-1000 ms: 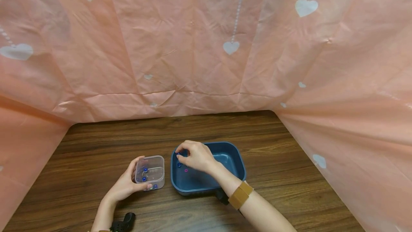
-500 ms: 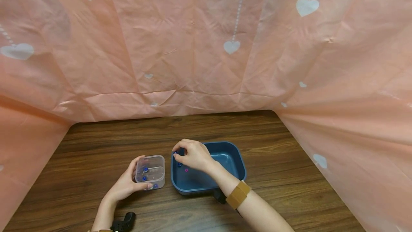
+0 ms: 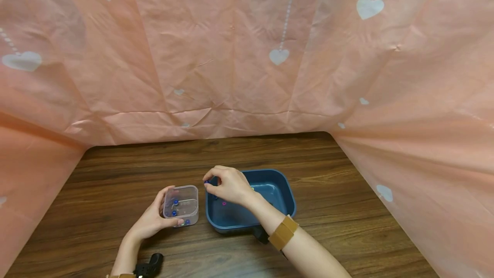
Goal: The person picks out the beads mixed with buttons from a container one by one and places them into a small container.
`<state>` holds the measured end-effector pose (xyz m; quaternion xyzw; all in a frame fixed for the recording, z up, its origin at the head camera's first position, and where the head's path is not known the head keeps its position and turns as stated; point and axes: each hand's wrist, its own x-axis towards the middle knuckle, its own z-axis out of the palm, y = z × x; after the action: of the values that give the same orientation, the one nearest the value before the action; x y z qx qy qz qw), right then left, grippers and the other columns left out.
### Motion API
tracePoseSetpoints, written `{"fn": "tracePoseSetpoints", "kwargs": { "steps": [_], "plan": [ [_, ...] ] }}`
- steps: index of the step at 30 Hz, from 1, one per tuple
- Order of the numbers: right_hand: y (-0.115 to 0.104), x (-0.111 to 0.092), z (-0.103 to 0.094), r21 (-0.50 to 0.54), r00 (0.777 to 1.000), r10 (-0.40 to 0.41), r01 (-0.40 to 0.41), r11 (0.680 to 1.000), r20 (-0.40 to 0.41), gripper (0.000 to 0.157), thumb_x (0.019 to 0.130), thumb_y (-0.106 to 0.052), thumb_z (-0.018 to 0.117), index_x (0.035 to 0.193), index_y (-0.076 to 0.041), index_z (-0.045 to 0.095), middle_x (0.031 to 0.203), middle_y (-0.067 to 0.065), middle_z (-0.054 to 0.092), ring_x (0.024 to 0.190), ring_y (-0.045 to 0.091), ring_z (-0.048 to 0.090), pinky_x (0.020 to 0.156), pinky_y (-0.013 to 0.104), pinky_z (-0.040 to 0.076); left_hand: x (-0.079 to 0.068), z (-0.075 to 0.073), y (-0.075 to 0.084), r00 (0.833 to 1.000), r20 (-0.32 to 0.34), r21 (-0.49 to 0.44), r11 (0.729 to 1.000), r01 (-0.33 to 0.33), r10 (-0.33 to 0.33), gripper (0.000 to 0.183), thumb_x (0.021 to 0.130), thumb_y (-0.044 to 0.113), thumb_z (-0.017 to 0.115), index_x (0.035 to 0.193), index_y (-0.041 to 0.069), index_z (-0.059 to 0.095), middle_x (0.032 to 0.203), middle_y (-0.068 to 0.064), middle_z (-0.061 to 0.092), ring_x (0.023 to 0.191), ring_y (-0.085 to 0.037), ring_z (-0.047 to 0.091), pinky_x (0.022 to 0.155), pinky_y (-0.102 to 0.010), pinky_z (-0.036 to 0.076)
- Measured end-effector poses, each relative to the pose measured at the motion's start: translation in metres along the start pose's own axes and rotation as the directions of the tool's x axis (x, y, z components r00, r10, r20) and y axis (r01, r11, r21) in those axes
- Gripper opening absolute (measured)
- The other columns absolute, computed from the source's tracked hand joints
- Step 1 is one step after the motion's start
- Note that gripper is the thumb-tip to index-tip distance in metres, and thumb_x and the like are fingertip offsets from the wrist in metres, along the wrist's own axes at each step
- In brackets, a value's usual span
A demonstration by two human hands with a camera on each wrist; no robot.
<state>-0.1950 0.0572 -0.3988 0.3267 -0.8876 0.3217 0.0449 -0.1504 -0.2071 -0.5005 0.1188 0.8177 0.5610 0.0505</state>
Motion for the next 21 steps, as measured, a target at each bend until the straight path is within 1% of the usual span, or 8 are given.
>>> {"fn": "tracePoseSetpoints", "kwargs": {
  "steps": [4,8,12,14,17,19,21],
  "plan": [
    [-0.003,0.002,0.002,0.002,1.000,-0.002,0.002,1.000,0.005,0.013,0.089,-0.022,0.070,0.101,-0.019,0.073,0.084,-0.008,0.062,0.062,0.000,0.046,0.052,0.019,0.036,0.000,0.000,0.000,1.000,0.006,0.010,1.000,-0.004,0.004,0.095,0.076,0.011,0.083,0.148,0.003,0.022,0.146,-0.027,0.037,0.125,-0.046,0.045,0.090,-0.046,0.043],
    [-0.006,0.003,0.004,0.009,1.000,-0.015,0.015,1.000,0.011,0.012,0.090,-0.022,0.070,0.101,-0.020,0.073,0.088,-0.008,0.064,0.062,-0.002,0.048,0.052,0.019,0.037,0.001,0.000,0.000,1.000,0.009,-0.001,1.000,-0.005,0.005,0.095,0.075,0.011,0.083,0.147,0.003,0.022,0.146,-0.027,0.037,0.124,-0.046,0.046,0.090,-0.045,0.043],
    [-0.007,0.005,0.007,0.026,0.999,-0.028,0.028,0.999,0.021,0.011,0.090,-0.022,0.070,0.101,-0.019,0.073,0.093,-0.004,0.068,0.061,-0.002,0.048,0.051,0.018,0.037,0.000,0.000,0.000,1.000,0.013,-0.025,1.000,0.004,-0.004,0.096,0.075,0.010,0.083,0.148,0.003,0.022,0.147,-0.027,0.036,0.123,-0.047,0.047,0.089,-0.046,0.043],
    [-0.008,0.007,0.007,0.030,0.999,-0.033,0.032,0.999,0.026,0.011,0.090,-0.022,0.070,0.101,-0.019,0.073,0.092,-0.004,0.068,0.061,-0.002,0.048,0.052,0.018,0.037,0.000,0.000,0.000,1.000,0.016,-0.029,1.000,0.008,-0.008,0.096,0.076,0.010,0.083,0.148,0.003,0.021,0.147,-0.028,0.036,0.123,-0.047,0.047,0.089,-0.045,0.044],
    [-0.009,0.009,0.009,0.028,0.999,-0.043,0.042,0.999,0.026,0.012,0.089,-0.021,0.071,0.101,-0.018,0.073,0.086,-0.006,0.065,0.060,-0.002,0.047,0.051,0.017,0.037,0.000,-0.001,0.000,1.000,0.016,-0.028,1.000,0.007,-0.006,0.096,0.076,0.010,0.083,0.148,0.003,0.021,0.147,-0.027,0.036,0.122,-0.046,0.047,0.088,-0.044,0.044],
    [-0.010,0.010,0.010,0.022,0.999,-0.049,0.048,0.999,0.024,0.013,0.089,-0.021,0.071,0.101,-0.017,0.073,0.082,-0.008,0.061,0.058,-0.001,0.045,0.050,0.017,0.035,0.000,-0.001,0.000,1.000,0.016,-0.029,1.000,0.005,-0.005,0.096,0.075,0.009,0.083,0.148,0.003,0.021,0.147,-0.027,0.036,0.122,-0.046,0.048,0.089,-0.044,0.044],
    [-0.012,0.011,0.011,0.027,0.999,-0.046,0.045,0.999,0.028,0.014,0.089,-0.021,0.071,0.102,-0.016,0.073,0.079,-0.007,0.059,0.054,0.000,0.043,0.048,0.018,0.033,0.000,-0.001,0.000,1.000,0.017,-0.029,1.000,0.003,-0.002,0.096,0.075,0.009,0.083,0.148,0.003,0.021,0.147,-0.027,0.036,0.122,-0.046,0.048,0.089,-0.044,0.044]
  ]
}}
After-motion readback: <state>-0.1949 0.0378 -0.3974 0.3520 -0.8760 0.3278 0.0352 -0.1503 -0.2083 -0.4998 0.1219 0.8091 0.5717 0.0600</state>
